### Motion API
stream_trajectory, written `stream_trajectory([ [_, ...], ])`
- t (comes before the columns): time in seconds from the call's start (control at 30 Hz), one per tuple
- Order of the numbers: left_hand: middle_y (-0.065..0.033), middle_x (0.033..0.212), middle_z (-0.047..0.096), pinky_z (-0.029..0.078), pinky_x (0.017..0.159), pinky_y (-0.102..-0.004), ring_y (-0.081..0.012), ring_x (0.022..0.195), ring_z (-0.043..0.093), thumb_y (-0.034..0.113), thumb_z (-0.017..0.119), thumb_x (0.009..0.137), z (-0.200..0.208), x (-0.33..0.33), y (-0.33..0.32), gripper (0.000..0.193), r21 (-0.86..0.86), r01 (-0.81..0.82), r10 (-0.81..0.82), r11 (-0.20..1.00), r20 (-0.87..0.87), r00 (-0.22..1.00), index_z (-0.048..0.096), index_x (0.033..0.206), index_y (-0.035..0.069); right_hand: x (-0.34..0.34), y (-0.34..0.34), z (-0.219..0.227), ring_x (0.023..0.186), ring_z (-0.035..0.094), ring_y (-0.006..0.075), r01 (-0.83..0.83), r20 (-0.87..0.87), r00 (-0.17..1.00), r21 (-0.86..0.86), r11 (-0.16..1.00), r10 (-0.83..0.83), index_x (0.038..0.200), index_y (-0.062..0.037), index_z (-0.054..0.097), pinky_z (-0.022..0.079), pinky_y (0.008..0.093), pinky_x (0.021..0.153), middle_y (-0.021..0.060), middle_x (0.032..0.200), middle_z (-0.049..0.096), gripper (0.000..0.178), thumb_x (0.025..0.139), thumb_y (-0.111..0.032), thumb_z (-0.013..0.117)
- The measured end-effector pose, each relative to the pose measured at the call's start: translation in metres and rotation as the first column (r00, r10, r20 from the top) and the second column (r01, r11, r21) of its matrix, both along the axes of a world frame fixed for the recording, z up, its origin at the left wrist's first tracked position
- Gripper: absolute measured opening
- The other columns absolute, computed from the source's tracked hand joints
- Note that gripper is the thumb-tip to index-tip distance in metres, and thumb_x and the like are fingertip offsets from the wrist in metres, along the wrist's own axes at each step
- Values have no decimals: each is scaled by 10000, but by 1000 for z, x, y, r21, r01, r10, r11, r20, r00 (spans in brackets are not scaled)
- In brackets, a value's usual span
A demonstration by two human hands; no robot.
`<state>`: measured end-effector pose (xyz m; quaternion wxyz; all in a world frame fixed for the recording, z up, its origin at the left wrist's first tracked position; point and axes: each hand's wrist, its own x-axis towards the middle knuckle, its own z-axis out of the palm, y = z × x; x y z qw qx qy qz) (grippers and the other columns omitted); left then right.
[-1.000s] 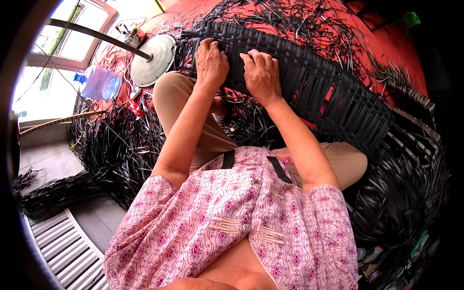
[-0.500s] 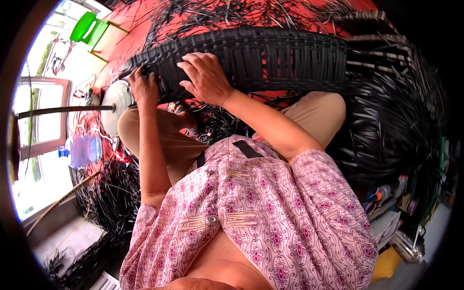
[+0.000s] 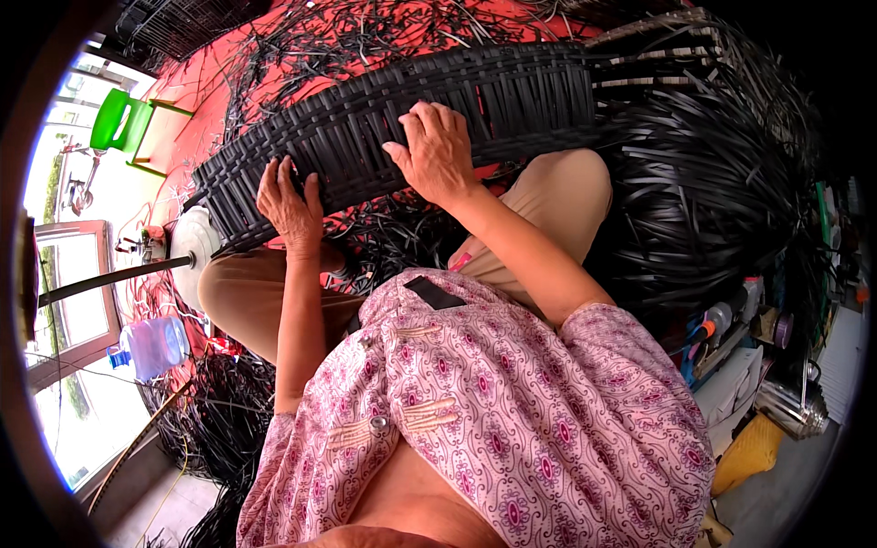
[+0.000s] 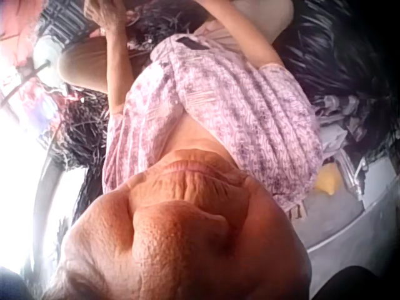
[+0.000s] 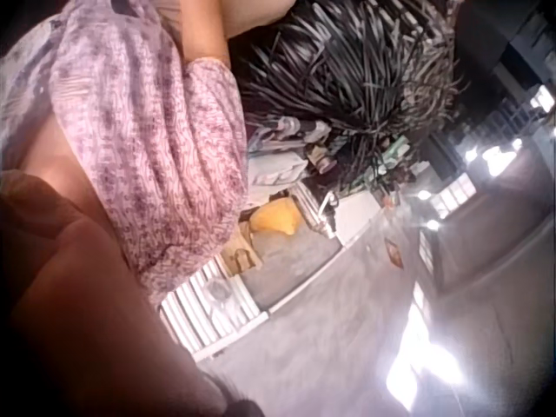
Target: The person sits cross-legged on the floor and weaves a black plastic basket by hand. They interlace black plastic strips through the vertical ribs of the basket frame, occasionally adjusting the basket's position to continue the weaving pattern.
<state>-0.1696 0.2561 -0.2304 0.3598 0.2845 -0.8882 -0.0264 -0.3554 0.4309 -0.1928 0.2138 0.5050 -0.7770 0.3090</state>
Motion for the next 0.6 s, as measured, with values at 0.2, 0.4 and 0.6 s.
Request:
stream_trajectory([
  [0.2,-151,1396,501,301,1095,-468,-332,1316,439,344,649,924,-4,-3,-11,514,-45,-10,10,999,11,1000,552,1347,69,-20,-11,3,1049,536,277,49,-3,999,5,999,-49,1136,-76,627,400,432,932,77,1100,579,433,903,-441,645],
  [0.4,-154,1400,497,298,1096,-466,-329,1315,443,341,634,935,-3,-6,-5,505,-51,-11,11,999,-1,1000,550,1345,58,-51,29,9,995,543,280,267,-43,963,-15,964,-267,1010,-81,646,415,420,868,72,1022,589,364,921,-434,632],
  [0.6,-159,1396,506,293,1098,-456,-328,1309,449,351,610,954,-1,-3,-7,500,-41,-8,9,999,12,1000,546,1362,68,-90,35,4,995,542,281,115,-80,989,-86,990,-122,1017,-83,626,401,422,888,64,1015,599,383,910,-451,637],
])
